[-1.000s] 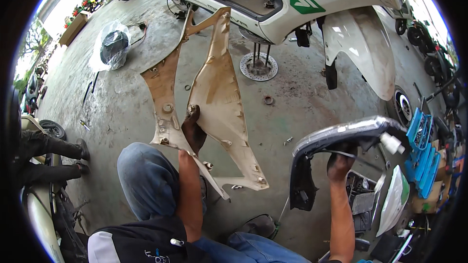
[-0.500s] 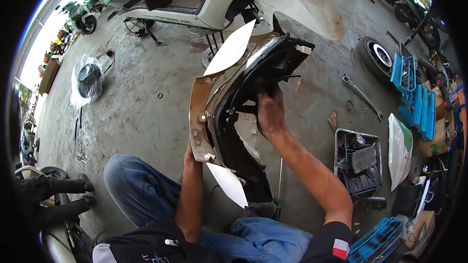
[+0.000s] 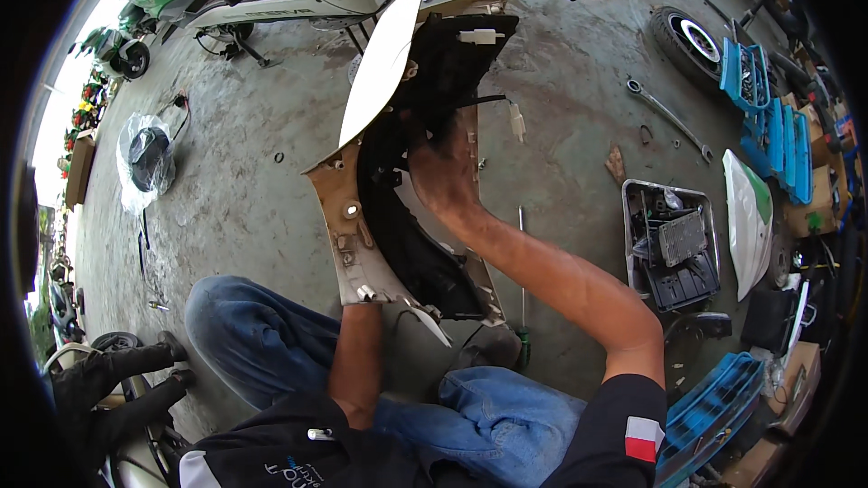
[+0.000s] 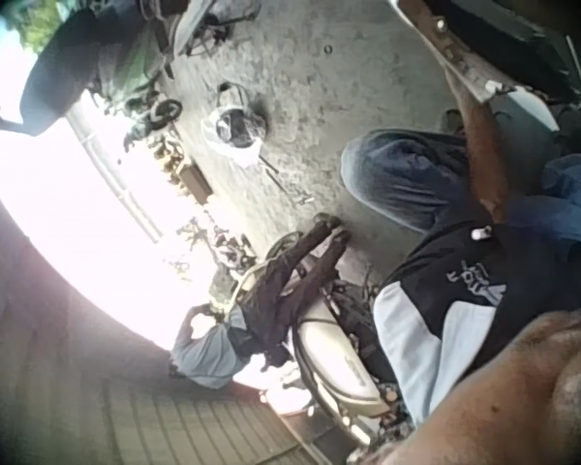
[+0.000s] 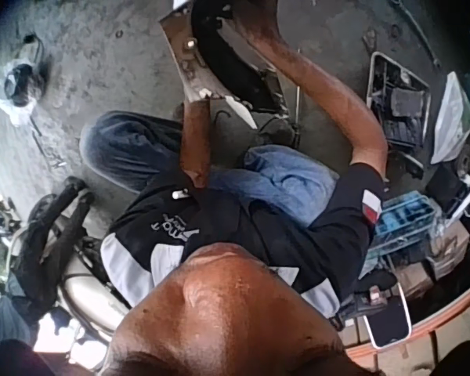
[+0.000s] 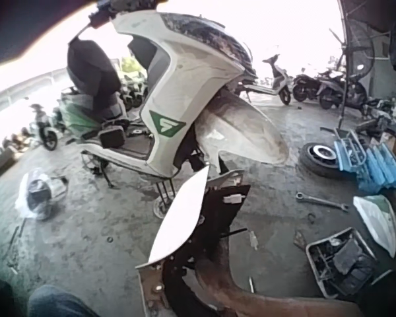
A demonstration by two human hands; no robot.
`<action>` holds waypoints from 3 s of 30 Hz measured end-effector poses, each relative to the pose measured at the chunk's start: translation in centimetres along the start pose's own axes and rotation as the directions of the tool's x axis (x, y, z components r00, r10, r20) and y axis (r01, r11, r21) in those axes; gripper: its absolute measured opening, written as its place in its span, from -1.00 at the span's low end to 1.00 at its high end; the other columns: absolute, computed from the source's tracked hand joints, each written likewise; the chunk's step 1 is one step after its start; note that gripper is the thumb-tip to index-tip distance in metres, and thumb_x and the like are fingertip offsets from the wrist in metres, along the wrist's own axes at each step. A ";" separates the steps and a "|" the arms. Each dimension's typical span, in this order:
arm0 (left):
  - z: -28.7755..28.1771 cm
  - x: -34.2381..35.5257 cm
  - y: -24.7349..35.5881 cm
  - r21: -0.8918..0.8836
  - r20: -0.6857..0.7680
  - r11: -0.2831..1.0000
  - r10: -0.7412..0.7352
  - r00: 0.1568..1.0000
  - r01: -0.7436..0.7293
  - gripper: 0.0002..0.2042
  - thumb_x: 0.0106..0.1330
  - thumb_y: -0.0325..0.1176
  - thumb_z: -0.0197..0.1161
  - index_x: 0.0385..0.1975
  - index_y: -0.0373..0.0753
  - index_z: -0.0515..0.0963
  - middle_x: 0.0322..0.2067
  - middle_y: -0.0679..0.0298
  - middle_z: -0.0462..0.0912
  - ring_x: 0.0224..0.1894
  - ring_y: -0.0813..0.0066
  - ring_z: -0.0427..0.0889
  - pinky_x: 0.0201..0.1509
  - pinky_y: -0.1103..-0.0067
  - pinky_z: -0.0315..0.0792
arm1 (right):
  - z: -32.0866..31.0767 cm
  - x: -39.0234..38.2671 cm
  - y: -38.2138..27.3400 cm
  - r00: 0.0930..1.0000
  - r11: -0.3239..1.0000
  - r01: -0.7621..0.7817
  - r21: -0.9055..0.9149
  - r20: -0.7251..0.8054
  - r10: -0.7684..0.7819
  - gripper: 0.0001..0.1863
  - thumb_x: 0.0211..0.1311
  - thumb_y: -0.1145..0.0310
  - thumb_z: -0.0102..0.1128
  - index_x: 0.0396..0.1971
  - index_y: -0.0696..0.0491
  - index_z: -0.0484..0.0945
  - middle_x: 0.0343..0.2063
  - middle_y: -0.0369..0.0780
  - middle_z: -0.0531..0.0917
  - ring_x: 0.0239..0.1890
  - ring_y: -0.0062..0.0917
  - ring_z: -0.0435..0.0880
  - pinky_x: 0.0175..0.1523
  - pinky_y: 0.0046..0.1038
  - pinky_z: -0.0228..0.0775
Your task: The person assembles a scooter headlight unit by fitting a black plastic housing into a white fairing and securing it using a screwdriver. They handle the fairing, the light assembly, and small screws while working on a concrete floor.
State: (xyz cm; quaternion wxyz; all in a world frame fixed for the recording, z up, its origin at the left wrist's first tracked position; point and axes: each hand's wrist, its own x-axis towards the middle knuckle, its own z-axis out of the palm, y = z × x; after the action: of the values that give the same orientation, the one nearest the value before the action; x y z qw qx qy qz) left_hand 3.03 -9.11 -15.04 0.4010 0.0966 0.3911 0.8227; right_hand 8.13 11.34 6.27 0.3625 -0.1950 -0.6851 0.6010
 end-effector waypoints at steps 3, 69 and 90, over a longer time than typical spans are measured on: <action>0.1 -0.5 -1.1 -0.012 -0.009 1.000 -0.019 1.000 0.019 -0.51 0.61 -0.13 -0.15 0.40 -0.27 0.23 0.26 0.12 0.44 0.22 0.28 0.48 0.31 0.41 0.42 | 0.8 -0.6 -0.7 0.993 0.981 -0.118 0.155 0.008 0.118 -0.65 0.50 0.31 0.06 0.14 0.19 0.42 -0.08 -0.18 0.65 -0.14 -0.47 0.69 -0.02 -0.35 0.55; 20.0 1.0 13.9 0.517 -0.081 0.755 0.512 0.855 -0.404 -0.37 0.62 0.04 -0.34 0.27 -0.42 0.43 0.10 0.00 0.57 0.18 0.25 0.50 0.35 0.39 0.28 | -8.8 -8.9 5.3 0.867 0.619 -0.498 0.608 0.372 0.332 -0.45 0.43 0.05 0.06 0.28 0.06 0.35 0.22 -0.11 0.49 0.23 -0.23 0.50 0.32 -0.16 0.35; 13.8 0.8 11.4 -0.045 -0.145 0.957 0.278 0.950 -0.287 -0.08 0.24 -0.01 0.23 0.51 -0.40 0.00 0.36 -0.12 0.32 0.30 0.15 0.42 0.38 0.39 0.28 | -9.0 -8.6 4.2 0.897 0.780 -0.434 0.451 0.299 0.327 -0.53 0.35 0.17 0.13 0.16 0.09 0.43 0.12 -0.07 0.54 0.15 -0.18 0.55 0.23 -0.15 0.41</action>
State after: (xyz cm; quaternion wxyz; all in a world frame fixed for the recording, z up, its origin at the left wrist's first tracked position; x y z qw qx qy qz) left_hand 2.36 -4.98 2.42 0.2541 0.0816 0.3727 0.8887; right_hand 19.70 12.32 0.11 0.1992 -0.1651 -0.4821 0.8371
